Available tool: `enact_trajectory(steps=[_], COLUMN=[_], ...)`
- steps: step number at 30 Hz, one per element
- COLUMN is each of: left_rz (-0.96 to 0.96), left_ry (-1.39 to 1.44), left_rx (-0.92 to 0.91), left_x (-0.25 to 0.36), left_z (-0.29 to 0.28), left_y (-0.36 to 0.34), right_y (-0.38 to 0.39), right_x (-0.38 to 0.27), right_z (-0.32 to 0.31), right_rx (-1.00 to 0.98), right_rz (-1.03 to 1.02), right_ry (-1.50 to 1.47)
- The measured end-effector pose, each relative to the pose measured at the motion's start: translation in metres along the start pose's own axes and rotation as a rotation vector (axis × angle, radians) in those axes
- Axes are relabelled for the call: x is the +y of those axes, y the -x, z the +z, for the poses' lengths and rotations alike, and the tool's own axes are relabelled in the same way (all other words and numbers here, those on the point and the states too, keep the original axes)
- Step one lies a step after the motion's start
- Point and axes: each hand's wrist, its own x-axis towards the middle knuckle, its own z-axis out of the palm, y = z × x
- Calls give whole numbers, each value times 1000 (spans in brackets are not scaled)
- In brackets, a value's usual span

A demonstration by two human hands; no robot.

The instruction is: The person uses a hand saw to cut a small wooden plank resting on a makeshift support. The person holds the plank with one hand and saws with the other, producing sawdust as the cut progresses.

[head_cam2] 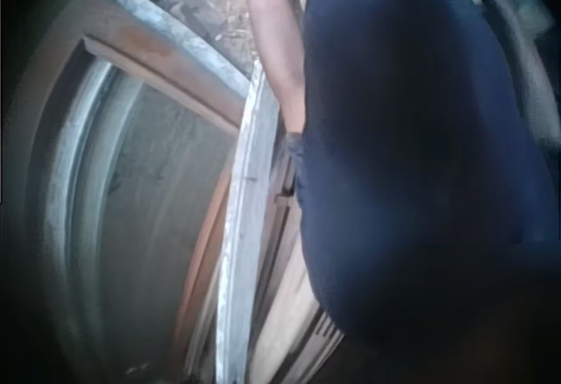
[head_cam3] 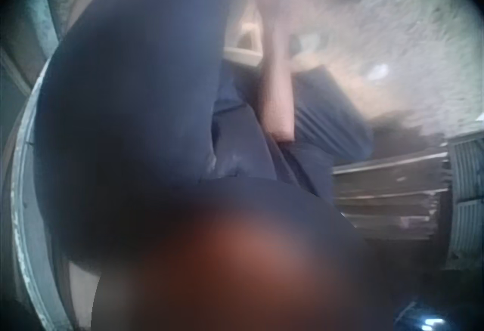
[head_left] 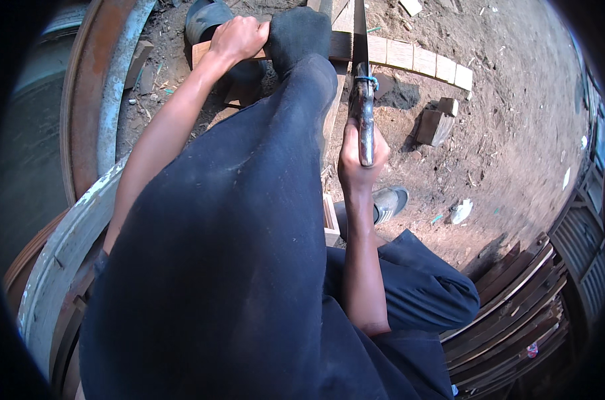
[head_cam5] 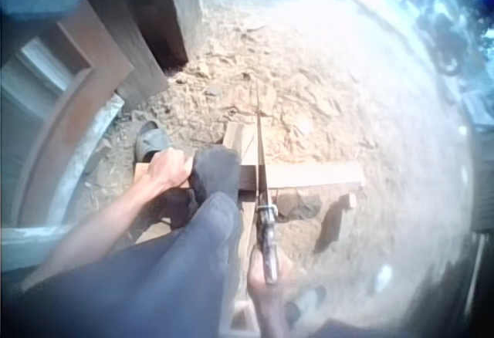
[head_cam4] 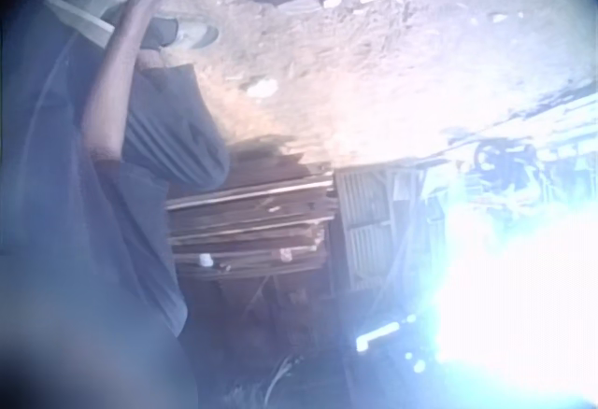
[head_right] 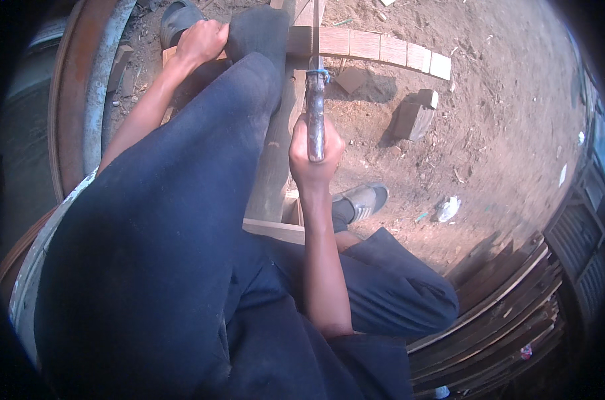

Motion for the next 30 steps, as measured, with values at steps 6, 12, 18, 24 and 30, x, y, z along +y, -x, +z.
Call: enact_trajectory(steps=[6,12,18,24,30], left_rz=[-36,-21,-40,-12,-35], left_ry=[1,3,10,4,-15], left_rx=[-36,-39,13,19,2], left_x=[-1,3,-2,0,-2], left_z=[-2,-5,-1,-1,-1], left_y=[-2,0,0,3,1], right_y=[15,2,14,-4,13], right_x=[4,2,9,2,-4], right_z=[-11,-2,-8,0,-7], right_rx=[-20,-8,-13,8,-20], right_rz=[-30,24,-20,40,37], right_ry=[6,-39,-24,-92,16])
